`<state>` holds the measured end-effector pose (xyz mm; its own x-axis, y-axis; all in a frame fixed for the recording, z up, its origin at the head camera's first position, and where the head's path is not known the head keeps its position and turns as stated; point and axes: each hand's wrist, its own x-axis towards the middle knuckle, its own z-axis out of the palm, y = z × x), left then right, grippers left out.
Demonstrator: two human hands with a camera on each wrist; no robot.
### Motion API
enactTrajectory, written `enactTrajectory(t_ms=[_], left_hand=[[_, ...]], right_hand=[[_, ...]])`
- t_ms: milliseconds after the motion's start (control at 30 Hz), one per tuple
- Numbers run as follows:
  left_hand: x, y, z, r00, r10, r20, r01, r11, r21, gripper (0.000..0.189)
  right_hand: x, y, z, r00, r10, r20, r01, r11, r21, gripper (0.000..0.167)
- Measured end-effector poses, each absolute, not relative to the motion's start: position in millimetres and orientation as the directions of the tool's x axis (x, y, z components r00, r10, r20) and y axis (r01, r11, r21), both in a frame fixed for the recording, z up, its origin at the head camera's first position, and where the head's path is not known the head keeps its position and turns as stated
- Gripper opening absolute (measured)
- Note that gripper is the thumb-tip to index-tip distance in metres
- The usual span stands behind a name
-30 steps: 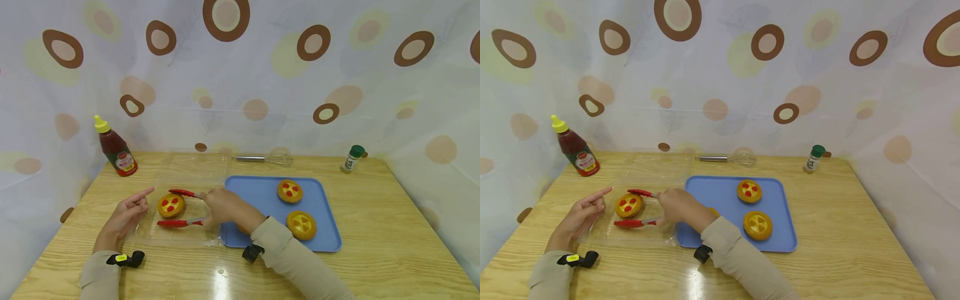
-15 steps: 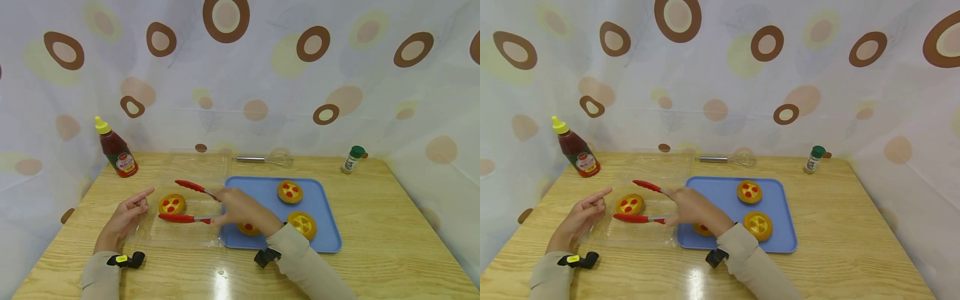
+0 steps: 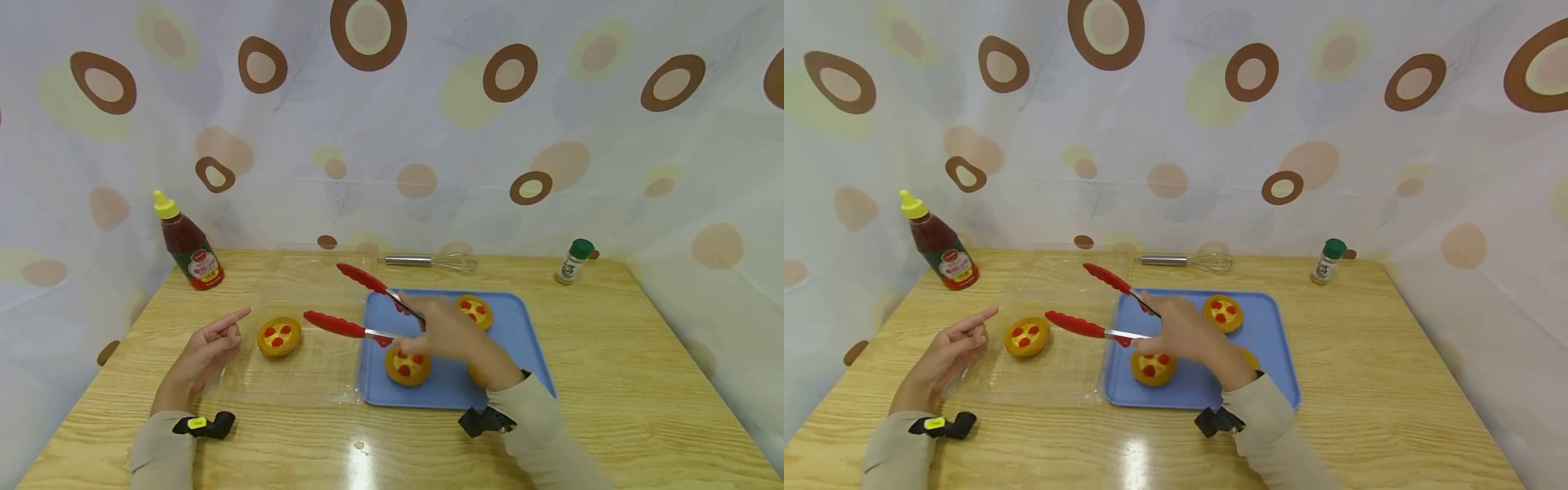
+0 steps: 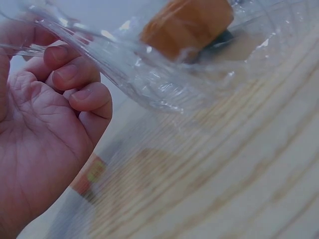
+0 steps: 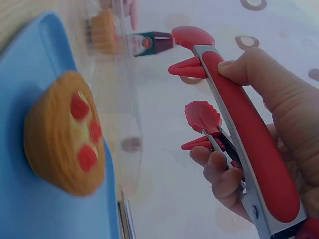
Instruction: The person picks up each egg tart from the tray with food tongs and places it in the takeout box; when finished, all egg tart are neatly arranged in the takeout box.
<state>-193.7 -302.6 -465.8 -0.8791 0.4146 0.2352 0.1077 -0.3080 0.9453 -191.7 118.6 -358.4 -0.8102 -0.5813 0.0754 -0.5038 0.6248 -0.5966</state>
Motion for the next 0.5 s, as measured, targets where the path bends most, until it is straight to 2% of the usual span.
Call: enactTrajectory(t_ms=[167,333,500], left_hand=[[-194.3,-301.9,-466.1,-0.865,0.431,0.257,0.114,-0.329,0.937,0.052],[-193.7,-301.8,-465.3,-0.859,0.436,0.267,0.124,-0.328,0.936,0.053],[-193.4,-301.5,-465.3,-0.851,0.443,0.283,0.135,-0.336,0.932,0.054]], right_hand=[[-191.8,146.2,-358.4,-0.830,-0.538,0.148,-0.523,0.660,-0.539,0.075],[-193.0,173.0,-362.8,-0.864,-0.490,0.117,-0.462,0.676,-0.574,0.076],[-192.1,200.7,-365.9,-0.885,-0.452,0.111,-0.432,0.707,-0.561,0.075]])
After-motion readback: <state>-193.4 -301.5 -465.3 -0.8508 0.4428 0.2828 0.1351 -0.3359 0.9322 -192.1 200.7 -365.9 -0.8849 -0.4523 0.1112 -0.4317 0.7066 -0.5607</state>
